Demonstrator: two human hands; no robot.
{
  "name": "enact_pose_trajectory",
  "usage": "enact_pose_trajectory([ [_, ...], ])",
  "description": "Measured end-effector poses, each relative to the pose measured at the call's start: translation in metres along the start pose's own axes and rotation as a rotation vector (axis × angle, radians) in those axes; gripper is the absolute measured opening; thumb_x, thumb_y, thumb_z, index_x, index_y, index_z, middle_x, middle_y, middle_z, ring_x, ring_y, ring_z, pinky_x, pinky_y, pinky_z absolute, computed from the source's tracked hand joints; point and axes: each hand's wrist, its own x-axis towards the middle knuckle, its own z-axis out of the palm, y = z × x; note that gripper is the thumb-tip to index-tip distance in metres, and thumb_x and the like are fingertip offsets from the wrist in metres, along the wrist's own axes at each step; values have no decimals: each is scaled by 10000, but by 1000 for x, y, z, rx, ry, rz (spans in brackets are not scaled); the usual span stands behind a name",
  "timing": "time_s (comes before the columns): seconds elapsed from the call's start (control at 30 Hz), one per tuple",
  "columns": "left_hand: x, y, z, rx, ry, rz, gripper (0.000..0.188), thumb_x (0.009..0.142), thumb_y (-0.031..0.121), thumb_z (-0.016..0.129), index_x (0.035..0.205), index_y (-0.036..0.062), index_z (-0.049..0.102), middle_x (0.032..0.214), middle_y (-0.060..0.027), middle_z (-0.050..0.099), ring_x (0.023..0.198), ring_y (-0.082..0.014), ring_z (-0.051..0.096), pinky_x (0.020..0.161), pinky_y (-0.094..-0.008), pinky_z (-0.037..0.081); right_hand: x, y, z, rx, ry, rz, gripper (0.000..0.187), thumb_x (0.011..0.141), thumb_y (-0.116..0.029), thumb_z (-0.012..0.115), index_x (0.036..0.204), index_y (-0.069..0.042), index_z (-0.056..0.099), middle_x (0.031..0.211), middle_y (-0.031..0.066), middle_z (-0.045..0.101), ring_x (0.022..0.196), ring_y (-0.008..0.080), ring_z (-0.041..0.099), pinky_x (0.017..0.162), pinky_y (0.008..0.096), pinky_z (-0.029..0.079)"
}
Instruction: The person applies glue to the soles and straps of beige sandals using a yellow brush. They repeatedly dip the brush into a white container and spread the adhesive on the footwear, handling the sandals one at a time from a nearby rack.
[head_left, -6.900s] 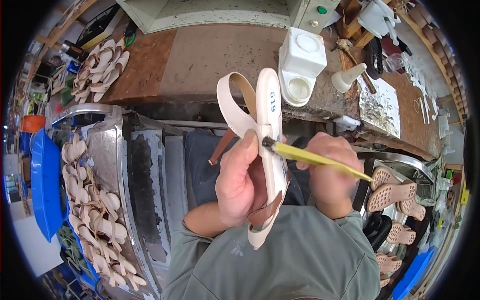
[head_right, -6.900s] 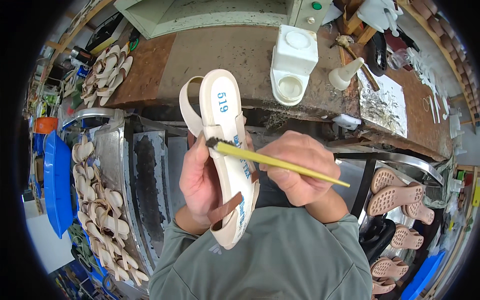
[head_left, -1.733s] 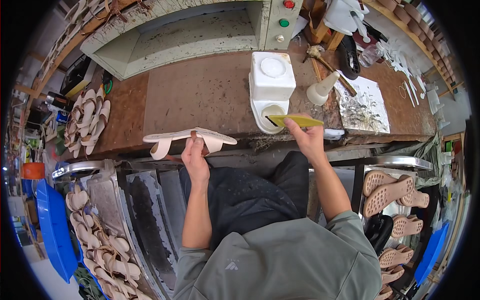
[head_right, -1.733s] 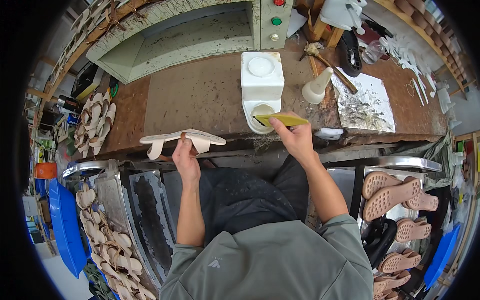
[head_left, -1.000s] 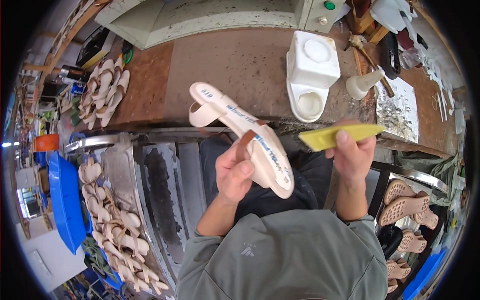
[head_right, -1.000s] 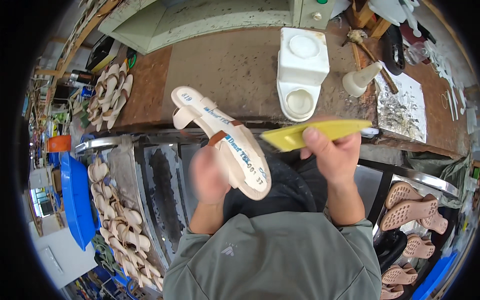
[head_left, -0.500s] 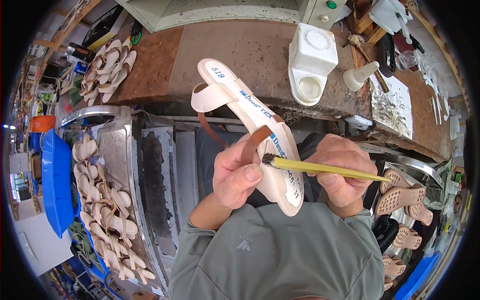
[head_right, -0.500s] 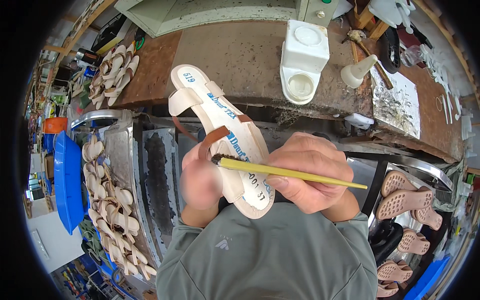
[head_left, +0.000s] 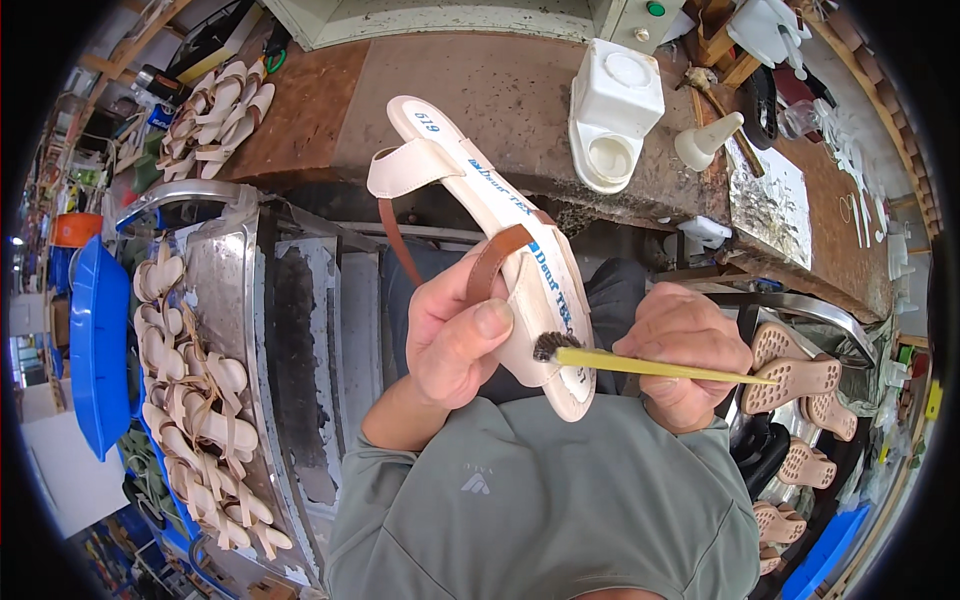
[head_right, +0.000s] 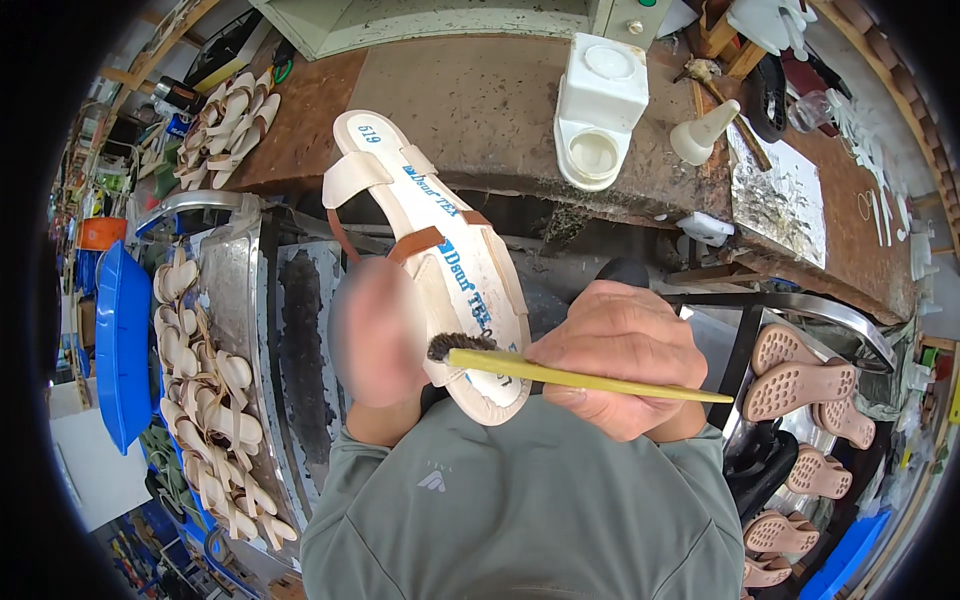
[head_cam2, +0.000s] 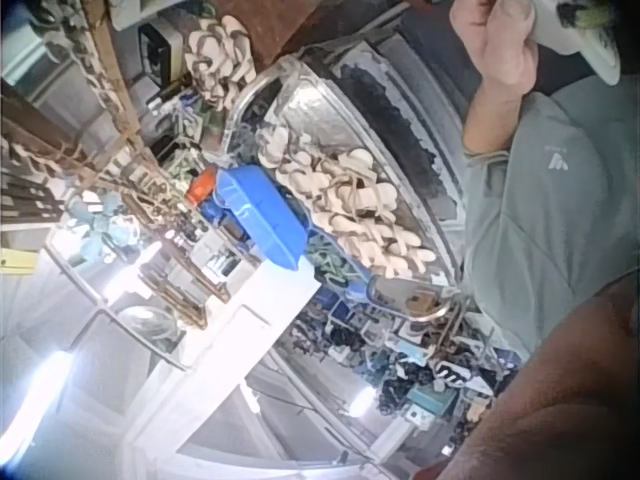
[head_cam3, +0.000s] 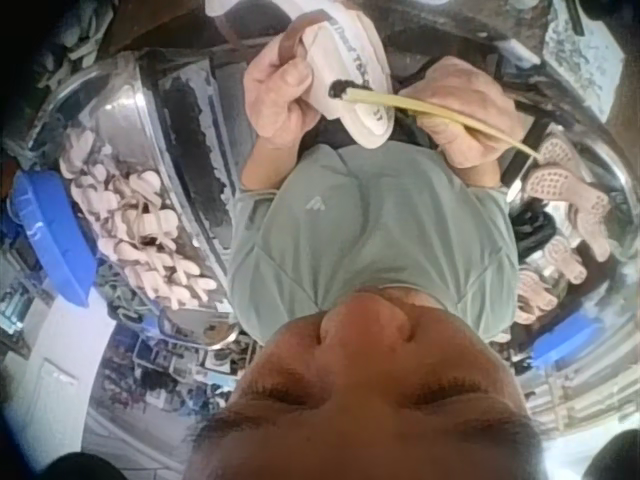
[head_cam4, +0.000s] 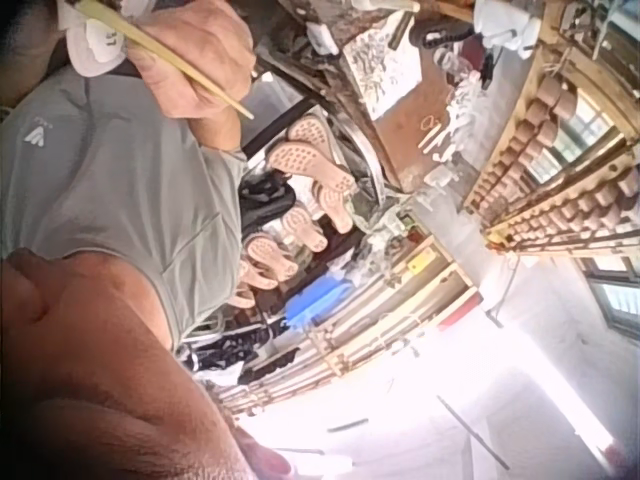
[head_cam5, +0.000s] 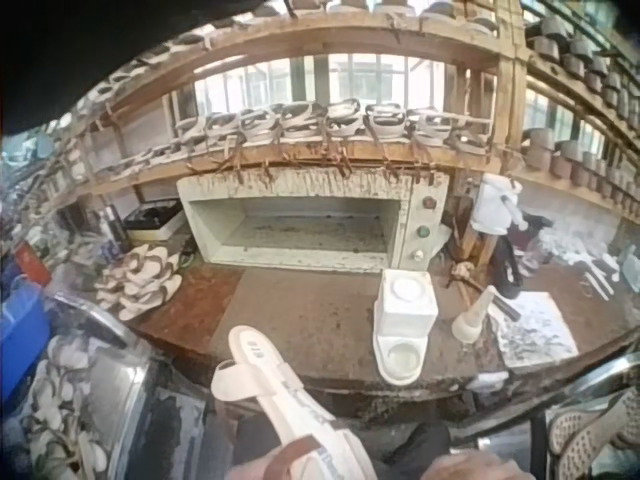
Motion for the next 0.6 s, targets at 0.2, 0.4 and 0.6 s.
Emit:
enact_pose_trajectory([
  [0.2,-3,1,4,13,9,7,562,881,201,502,1307,-134,352,1207,-162,514,1080,-186,515,923,-325,406,-8,-1,-1,-7,-14,-86,210,686,-63,740,839,47,649,742,146,665,559,213,621,469,290,439],
  [0.4,-3,1,10,36,46,-5,508,878,175,498,1266,-138,405,1260,-186,475,1079,-192,510,924,-329,402,-13,-3,-8,-15,-63,-146,217,666,-70,754,830,35,658,736,143,663,591,213,641,477,286,430],
  [0.6,-3,0,8,80,29,17,472,872,168,501,1225,-140,450,1296,-228,442,1104,-220,496,940,-340,387,-13,-14,-14,76,-39,-38,187,675,-58,735,805,48,653,725,145,661,563,212,627,461,299,430],
])
